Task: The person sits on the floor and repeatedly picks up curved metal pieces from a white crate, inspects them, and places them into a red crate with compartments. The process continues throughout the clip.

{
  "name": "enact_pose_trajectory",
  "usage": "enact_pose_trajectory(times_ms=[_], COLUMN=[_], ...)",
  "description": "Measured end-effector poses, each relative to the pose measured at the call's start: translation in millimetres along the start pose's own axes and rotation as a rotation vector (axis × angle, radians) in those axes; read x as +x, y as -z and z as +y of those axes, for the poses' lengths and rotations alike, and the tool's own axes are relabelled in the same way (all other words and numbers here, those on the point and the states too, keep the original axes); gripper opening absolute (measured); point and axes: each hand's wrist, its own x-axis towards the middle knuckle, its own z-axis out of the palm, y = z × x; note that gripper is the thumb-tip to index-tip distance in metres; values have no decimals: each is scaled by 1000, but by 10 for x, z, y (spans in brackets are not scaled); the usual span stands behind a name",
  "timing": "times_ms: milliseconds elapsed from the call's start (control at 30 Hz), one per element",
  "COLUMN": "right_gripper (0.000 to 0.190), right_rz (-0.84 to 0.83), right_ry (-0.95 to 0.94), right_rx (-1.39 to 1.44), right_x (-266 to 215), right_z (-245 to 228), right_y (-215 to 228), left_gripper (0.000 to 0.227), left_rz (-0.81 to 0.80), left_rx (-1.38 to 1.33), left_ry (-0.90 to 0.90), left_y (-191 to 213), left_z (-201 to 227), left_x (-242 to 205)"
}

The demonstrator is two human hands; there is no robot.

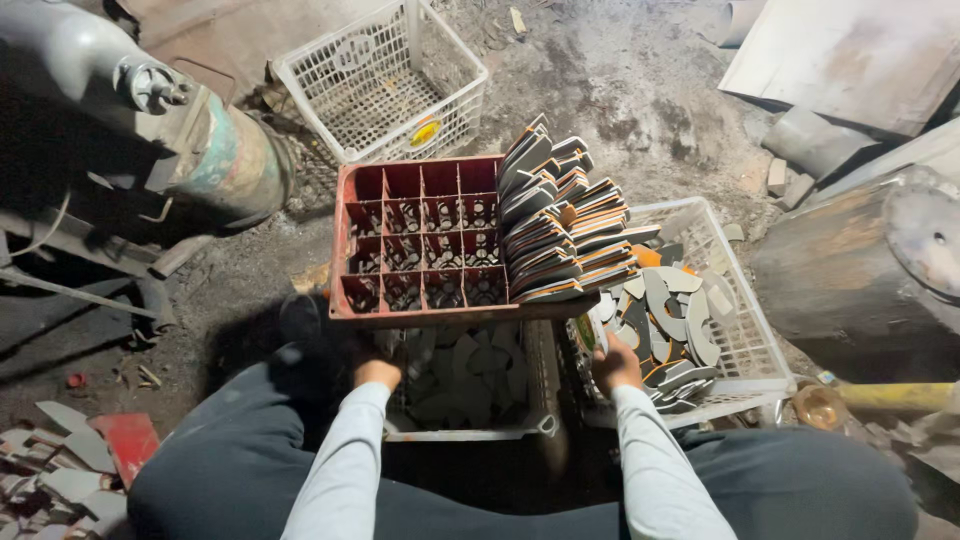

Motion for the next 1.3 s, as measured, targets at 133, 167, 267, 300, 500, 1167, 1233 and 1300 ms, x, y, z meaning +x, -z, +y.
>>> enact_pose_trajectory(times_ms=[133, 167, 267, 300, 500, 1167, 1233, 1300], right_gripper=[41, 42, 39, 38, 28, 26, 23, 21], right_rz=[-34, -44, -45, -38, 36, 78, 96, 104], right_ry=[31, 31, 63, 88, 52, 15, 32, 27], right_rx=[-22, -8, 5, 2, 61, 240, 243, 225], right_x=[142, 163, 243, 309, 452, 267, 286, 338], right_z=[-148, -182, -232, -286, -521, -668, -649, -668], right_y=[-39, -53, -76, -92, -238, -315, -362, -411], left_gripper=[69, 68, 66, 65, 60, 45, 44, 43], left_rz=[374, 397, 428, 444, 527, 377, 432, 465], left_rx=[102, 100, 106, 107, 112, 233, 250, 265], left_ry=[-150, -181, -250, -267, -370, -519, -525, -537], left_y=[-162, -120, -164, -190, -282, -157, -142, -123], left_z=[-63, -20, -54, -85, -282, -260, -215, -206], left_x=[66, 128, 135, 135, 94, 488, 466, 428])
